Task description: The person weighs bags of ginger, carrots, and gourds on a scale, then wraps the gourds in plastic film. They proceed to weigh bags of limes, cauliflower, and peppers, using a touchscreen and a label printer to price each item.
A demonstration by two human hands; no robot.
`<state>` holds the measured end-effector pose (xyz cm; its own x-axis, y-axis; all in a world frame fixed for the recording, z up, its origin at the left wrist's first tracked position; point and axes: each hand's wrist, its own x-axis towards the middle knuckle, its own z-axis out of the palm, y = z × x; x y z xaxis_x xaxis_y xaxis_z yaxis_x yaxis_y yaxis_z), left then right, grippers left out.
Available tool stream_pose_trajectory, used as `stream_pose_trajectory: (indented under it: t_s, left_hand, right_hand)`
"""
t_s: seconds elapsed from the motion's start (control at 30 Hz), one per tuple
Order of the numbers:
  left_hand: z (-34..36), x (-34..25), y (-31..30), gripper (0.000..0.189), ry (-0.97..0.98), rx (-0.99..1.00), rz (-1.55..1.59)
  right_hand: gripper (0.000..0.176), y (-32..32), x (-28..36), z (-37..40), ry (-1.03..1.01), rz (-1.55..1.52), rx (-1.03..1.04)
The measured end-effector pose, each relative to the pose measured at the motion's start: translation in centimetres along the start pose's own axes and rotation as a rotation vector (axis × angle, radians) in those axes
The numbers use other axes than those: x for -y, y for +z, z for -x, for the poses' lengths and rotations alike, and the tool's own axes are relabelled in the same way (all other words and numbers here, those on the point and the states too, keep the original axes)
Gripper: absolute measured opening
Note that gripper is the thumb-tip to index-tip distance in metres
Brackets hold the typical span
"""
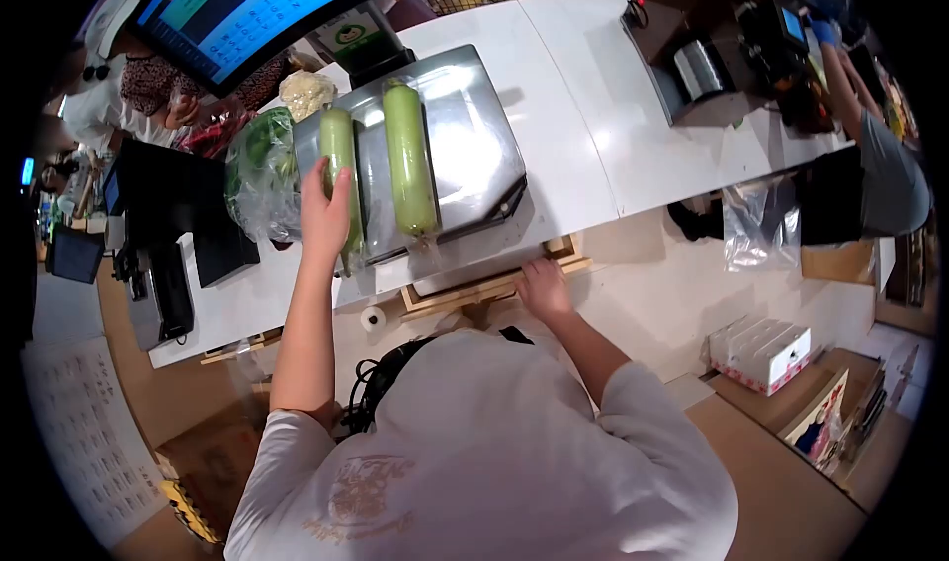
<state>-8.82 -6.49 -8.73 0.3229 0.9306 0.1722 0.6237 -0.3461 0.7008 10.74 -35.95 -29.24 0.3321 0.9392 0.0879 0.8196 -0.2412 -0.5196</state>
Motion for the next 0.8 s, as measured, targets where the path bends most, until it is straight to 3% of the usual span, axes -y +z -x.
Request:
stream_pose_trajectory:
  t_s: [0.1, 0.13, 0.37, 0.4, 0.5, 0.53, 0.67, 0.77, 0.8]
  left_hand:
    - [-0.1, 0.7, 0.3, 0.061, 0.039, 0.009, -0.069]
    - [-0.2, 0.8, 0.3, 0.061, 0.066, 0.018, -0.106]
    - [-0.5, 1.1, 0.5, 0.04, 0.227, 0.074, -0.052]
    - [-0.5, 1.2, 0.6, 0.039, 0.263, 0.079, -0.033]
    - [-0.1, 1.0, 0.9, 0.035, 0.342, 0.097, 0.031]
    - [0.2, 0.5, 0.7, 0.035, 0.353, 0.104, 0.063]
    - [0.0, 1.6, 0.7, 0.037, 0.36, 0.135, 0.119]
    - [0.1, 2.3, 1.0, 0.037, 0.325, 0.094, 0.137]
    - [0.0, 2.8, 1.1, 0.039, 0.327, 0.109, 0.155]
  right_hand:
    - [0.029, 1.7, 0.0, 0.6, 0.019, 0.252, 0.165]
    - [0.026, 1.6, 0.2, 0.5, 0.004, 0.2, 0.048]
    - [0.027, 2.5, 2.2, 3.6, 0.25, 0.196, -0.02]
    - [0.032, 2.0, 2.6, 3.8, 0.353, 0.157, 0.074]
    - [0.04, 3.9, 2.9, 4.2, 0.664, 0.084, -0.057]
    - [0.065, 3.7, 3.0, 3.9, 0.812, -0.052, 0.013]
    - [0.087, 4.0, 4.0, 2.9, 1.081, -0.071, -0.125]
    - [0.087, 6.1, 4.0, 1.7, 1.34, -0.137, -0.074]
    - [0.087, 7.8, 3.6, 2.2, 1.301, -0.076, -0.189]
